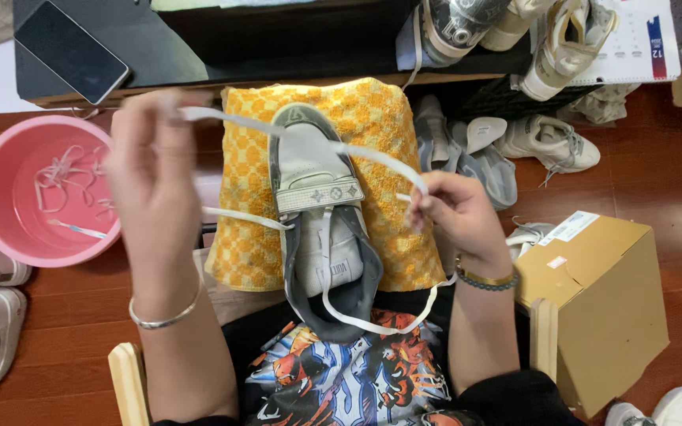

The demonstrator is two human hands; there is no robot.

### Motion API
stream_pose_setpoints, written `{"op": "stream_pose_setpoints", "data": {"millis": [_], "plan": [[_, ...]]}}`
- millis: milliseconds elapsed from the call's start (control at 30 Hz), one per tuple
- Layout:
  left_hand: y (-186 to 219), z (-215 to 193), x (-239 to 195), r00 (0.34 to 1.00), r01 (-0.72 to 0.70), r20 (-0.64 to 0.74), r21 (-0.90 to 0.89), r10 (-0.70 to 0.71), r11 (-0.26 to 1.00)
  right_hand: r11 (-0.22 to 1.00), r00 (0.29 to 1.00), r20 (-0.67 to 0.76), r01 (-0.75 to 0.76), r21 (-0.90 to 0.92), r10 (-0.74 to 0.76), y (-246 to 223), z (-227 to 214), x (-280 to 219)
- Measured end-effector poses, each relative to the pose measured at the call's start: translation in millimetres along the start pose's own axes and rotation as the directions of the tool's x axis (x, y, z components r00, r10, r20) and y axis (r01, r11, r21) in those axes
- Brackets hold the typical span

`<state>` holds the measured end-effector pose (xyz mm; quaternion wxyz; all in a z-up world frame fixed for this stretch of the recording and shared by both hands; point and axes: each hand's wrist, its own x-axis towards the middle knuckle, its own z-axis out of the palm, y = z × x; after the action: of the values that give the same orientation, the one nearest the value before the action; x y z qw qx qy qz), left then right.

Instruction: The person threads white shoelaces through the eyelets of a grey and white sneaker resting on their lap. They pull the laces through the holes and adjust the tension repeatedly to ensure the laces are properly seated.

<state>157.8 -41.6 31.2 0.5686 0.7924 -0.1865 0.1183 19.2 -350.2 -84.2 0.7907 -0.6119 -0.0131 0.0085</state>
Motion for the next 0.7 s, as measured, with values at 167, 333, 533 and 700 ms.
{"op": "stream_pose_setpoints", "data": {"millis": [167, 333, 533, 700], "plan": [[13, 17, -34, 0.992, -0.114, 0.077, 0.292, 0.095, 0.950, 0.982, 0.984, 0.008, -0.176, -0.071, 0.177, 3, 29, 9], [22, 32, -83, 0.956, -0.215, 0.279, 0.460, 0.089, 0.862, 0.966, 0.969, -0.024, -0.248, -0.070, 0.247, 1, 49, 18], [14, 55, -91, 0.908, -0.175, 0.418, 0.440, -0.028, 0.881, 0.951, 0.959, -0.074, -0.281, -0.132, 0.273, 2, 65, 25], [5, 58, -90, 0.915, -0.137, 0.403, 0.397, -0.038, 0.907, 0.939, 0.946, -0.121, -0.316, -0.138, 0.300, -3, 68, 27]]}}
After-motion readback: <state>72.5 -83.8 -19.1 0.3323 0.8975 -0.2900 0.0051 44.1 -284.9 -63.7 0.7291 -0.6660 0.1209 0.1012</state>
